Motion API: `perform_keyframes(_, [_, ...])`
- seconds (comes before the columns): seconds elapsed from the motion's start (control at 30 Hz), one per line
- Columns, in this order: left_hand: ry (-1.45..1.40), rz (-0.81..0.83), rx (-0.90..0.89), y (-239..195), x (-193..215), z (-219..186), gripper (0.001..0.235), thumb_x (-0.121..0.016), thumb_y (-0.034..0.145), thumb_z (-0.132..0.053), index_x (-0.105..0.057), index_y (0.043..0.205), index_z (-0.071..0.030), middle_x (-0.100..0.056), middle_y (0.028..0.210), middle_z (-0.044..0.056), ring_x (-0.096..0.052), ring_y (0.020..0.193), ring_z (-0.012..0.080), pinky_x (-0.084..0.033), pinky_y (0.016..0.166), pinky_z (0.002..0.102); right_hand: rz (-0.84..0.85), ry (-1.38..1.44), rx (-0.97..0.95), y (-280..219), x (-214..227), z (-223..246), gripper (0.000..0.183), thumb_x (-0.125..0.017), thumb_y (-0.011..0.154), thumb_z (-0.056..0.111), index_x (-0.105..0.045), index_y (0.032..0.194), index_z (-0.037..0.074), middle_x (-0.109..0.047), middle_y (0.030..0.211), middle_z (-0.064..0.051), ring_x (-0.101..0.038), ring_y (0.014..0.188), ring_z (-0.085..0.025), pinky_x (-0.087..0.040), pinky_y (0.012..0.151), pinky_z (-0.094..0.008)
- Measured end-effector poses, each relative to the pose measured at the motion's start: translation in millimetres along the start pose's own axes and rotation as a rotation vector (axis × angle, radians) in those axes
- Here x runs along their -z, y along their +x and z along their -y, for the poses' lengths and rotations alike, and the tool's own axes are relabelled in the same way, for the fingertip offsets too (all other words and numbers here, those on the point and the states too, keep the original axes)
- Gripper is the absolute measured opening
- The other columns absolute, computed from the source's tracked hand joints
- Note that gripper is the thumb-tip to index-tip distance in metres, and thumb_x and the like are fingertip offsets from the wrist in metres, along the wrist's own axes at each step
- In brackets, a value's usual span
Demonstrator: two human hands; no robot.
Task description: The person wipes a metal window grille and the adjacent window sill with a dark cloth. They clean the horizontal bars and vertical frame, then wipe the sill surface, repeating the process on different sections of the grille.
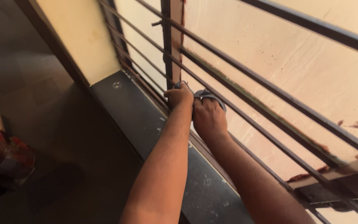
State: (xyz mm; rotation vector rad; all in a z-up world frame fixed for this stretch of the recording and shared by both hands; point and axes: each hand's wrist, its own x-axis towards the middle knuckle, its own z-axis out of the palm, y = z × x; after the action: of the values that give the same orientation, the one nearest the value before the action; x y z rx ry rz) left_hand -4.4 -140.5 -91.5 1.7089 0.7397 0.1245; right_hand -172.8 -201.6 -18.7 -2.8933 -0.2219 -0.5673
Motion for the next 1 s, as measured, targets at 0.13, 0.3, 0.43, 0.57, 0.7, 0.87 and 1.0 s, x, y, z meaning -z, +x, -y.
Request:
perform_keyframes(0.13, [0.014, -0.061, -0.124, -22, 12, 13, 0.080, -0.068, 0.090, -0.045, -0.034, 0.129, 0.016, -0.056, 0.126, 0.039, -0.066, 0.110, 0.0479, -0.058, 0.091, 0.051, -0.052, 0.028, 0.046, -18, 11, -8, 0.027, -0.059, 0.092, 0.014, -0.069, 0.115, 0.007, -0.068, 0.113, -0.023, -0.064, 0.107, -0.042, -0.050, 0.093, -0.051])
perform_keyframes(0.3, [-0.204, 0.058, -0.178, -110, 18, 38, 0.067, -0.063, 0.088, -0.037, -0.041, 0.130, 0.011, -0.060, 0.123, 0.037, -0.066, 0.111, 0.0470, -0.055, 0.096, 0.049, 0.000, 0.033, -0.096, -92, 45, -26, 0.027, -0.057, 0.104, 0.025, -0.069, 0.125, 0.012, -0.068, 0.116, -0.022, -0.063, 0.109, -0.042, -0.047, 0.099, -0.053])
perform_keyframes(0.43, [-0.280, 0.280, -0.226, -197, 50, 65, 0.061, -0.063, 0.091, -0.041, -0.048, 0.128, 0.006, -0.063, 0.122, 0.031, -0.067, 0.109, 0.0415, -0.055, 0.094, 0.046, -0.328, -0.011, 0.147, -167, 73, -38, 0.061, -0.058, 0.089, 0.006, -0.059, 0.150, 0.012, -0.064, 0.129, -0.026, -0.062, 0.115, -0.046, -0.045, 0.102, -0.057])
perform_keyframes(0.57, [-0.466, 0.433, -0.101, -242, 94, 76, 0.054, -0.063, 0.091, -0.034, -0.051, 0.129, 0.002, -0.066, 0.118, 0.024, -0.069, 0.104, 0.0335, -0.059, 0.085, 0.044, -0.298, -0.030, 0.038, -199, 91, -36, 0.050, -0.062, 0.095, 0.010, -0.063, 0.145, 0.014, -0.064, 0.127, -0.024, -0.066, 0.109, -0.043, -0.049, 0.099, -0.056])
perform_keyframes(0.7, [-0.625, 0.441, 0.131, -236, 126, 92, 0.054, -0.057, 0.097, -0.033, -0.044, 0.138, 0.000, -0.062, 0.125, 0.022, -0.069, 0.106, 0.0289, -0.062, 0.086, 0.039, -0.288, -0.016, 0.084, -187, 98, -31, 0.042, -0.062, 0.100, 0.012, -0.063, 0.141, 0.012, -0.067, 0.130, -0.017, -0.069, 0.116, -0.038, -0.054, 0.100, -0.051])
perform_keyframes(0.87, [-0.586, 0.329, 0.260, -194, 118, 103, 0.057, -0.053, 0.102, -0.040, -0.040, 0.145, -0.005, -0.057, 0.136, 0.015, -0.063, 0.113, 0.0213, -0.055, 0.091, 0.034, -0.128, -0.004, 0.064, -114, 66, -17, 0.051, -0.060, 0.097, 0.008, -0.055, 0.147, 0.005, -0.062, 0.142, -0.022, -0.069, 0.111, -0.039, -0.056, 0.092, -0.047])
perform_keyframes(1.0, [-0.685, 0.359, 0.318, -150, 84, 99, 0.058, -0.058, 0.101, -0.038, -0.041, 0.142, -0.001, -0.060, 0.132, 0.019, -0.067, 0.108, 0.0230, -0.057, 0.088, 0.032, -0.141, -0.096, 0.212, -46, 25, -7, 0.056, -0.057, 0.094, 0.009, -0.046, 0.149, 0.001, -0.059, 0.142, -0.028, -0.068, 0.112, -0.041, -0.056, 0.092, -0.045])
